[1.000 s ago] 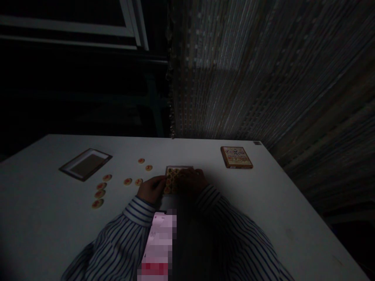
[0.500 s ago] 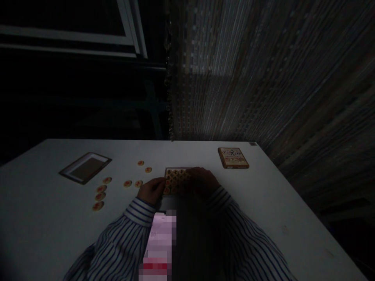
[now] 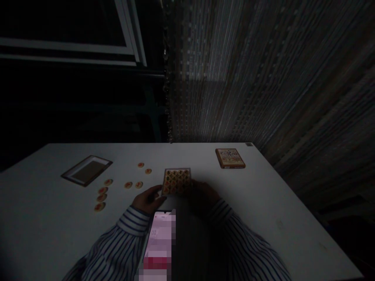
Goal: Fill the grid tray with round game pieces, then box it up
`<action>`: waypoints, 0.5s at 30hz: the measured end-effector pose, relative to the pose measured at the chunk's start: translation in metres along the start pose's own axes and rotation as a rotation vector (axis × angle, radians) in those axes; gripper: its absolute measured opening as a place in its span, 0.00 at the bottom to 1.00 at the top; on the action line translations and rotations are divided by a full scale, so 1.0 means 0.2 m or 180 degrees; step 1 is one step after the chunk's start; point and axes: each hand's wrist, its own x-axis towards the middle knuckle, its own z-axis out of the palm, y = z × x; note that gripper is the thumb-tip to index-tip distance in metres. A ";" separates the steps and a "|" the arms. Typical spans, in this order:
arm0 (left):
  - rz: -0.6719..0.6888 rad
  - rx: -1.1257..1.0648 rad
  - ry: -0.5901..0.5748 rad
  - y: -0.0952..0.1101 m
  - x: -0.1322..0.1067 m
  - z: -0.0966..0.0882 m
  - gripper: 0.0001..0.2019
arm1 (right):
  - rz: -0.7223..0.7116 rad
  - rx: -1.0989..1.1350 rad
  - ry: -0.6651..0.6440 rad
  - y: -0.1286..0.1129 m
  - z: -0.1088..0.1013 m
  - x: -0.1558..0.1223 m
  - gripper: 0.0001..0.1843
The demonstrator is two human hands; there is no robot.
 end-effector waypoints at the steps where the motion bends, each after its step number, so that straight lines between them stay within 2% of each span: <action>1: 0.0034 0.0004 0.0001 0.00 0.00 0.00 0.21 | 0.0060 0.0044 0.0053 0.00 0.01 0.00 0.23; 9: 0.0364 0.0356 -0.0086 -0.02 0.02 0.02 0.23 | 0.0169 0.0375 0.0270 -0.02 0.02 0.02 0.21; 15: 0.0624 0.0543 0.0019 0.00 0.02 0.02 0.21 | 0.0097 0.0580 0.0466 -0.02 0.04 0.03 0.19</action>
